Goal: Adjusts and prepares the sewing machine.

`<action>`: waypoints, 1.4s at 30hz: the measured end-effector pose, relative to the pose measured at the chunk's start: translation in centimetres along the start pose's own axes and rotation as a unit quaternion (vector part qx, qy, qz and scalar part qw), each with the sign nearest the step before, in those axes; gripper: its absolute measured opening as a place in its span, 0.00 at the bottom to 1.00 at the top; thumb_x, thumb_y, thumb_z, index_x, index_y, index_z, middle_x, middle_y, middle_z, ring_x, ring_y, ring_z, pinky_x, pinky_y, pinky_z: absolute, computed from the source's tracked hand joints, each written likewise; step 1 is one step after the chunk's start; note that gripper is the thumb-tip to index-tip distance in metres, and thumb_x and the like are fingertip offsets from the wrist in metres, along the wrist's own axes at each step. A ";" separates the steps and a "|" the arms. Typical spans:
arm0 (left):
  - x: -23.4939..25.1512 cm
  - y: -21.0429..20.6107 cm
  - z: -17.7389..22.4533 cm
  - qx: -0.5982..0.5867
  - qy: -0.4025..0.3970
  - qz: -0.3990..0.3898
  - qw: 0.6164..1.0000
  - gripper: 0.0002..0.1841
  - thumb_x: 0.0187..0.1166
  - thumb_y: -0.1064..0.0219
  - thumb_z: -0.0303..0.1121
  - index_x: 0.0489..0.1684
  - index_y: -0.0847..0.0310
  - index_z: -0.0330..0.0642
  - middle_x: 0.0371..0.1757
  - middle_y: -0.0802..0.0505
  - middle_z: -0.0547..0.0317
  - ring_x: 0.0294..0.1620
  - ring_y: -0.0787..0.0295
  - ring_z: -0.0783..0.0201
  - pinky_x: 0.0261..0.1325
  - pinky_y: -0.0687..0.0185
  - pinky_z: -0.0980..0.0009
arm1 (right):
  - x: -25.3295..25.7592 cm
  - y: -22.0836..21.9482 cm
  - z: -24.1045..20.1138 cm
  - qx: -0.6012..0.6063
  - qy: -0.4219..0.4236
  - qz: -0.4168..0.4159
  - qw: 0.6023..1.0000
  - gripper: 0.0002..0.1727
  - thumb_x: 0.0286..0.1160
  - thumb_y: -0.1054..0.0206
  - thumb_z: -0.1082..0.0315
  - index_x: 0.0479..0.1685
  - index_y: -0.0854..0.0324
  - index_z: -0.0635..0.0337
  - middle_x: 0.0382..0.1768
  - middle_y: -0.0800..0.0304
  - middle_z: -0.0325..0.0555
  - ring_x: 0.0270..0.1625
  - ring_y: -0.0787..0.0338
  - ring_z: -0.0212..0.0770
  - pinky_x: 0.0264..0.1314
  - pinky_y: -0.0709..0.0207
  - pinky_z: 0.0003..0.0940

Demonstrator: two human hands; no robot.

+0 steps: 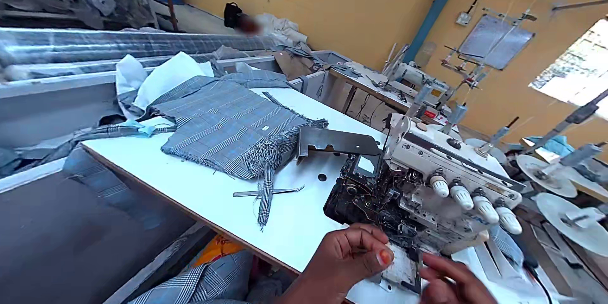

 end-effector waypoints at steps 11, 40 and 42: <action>-1.2 1.5 0.5 0.050 0.007 -0.063 0.997 0.13 0.77 0.30 0.32 0.55 0.20 0.36 0.54 0.12 0.63 0.52 0.13 0.74 0.55 0.15 0.73 | 0.7 -5.4 0.8 0.142 -0.058 0.004 0.988 0.07 0.81 0.34 0.71 0.39 0.12 0.51 0.56 0.11 0.31 0.45 0.12 0.20 0.42 0.16 0.18; 6.2 5.3 4.3 0.459 -0.220 -0.111 0.853 0.12 0.86 0.39 0.38 0.42 0.13 0.41 0.39 0.09 0.60 0.40 0.12 0.71 0.46 0.14 0.70 | 1.8 -6.6 1.8 -0.260 0.060 0.216 0.939 0.08 0.77 0.32 0.68 0.39 0.11 0.64 0.35 0.10 0.44 0.42 0.11 0.31 0.50 0.17 0.27; 8.6 5.7 5.2 0.532 -0.265 -0.078 0.800 0.09 0.83 0.37 0.36 0.40 0.12 0.45 0.39 0.09 0.63 0.41 0.11 0.67 0.47 0.14 0.62 | 2.8 -6.3 3.3 -0.260 0.051 0.285 0.921 0.09 0.74 0.31 0.66 0.37 0.10 0.63 0.34 0.10 0.41 0.41 0.12 0.27 0.47 0.18 0.20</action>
Point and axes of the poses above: each hand's wrist, its own x-axis towards the middle knuckle, its own y-axis out of the back of the hand, z = x × y, the point moved 7 cm from there along x, towards the middle knuckle
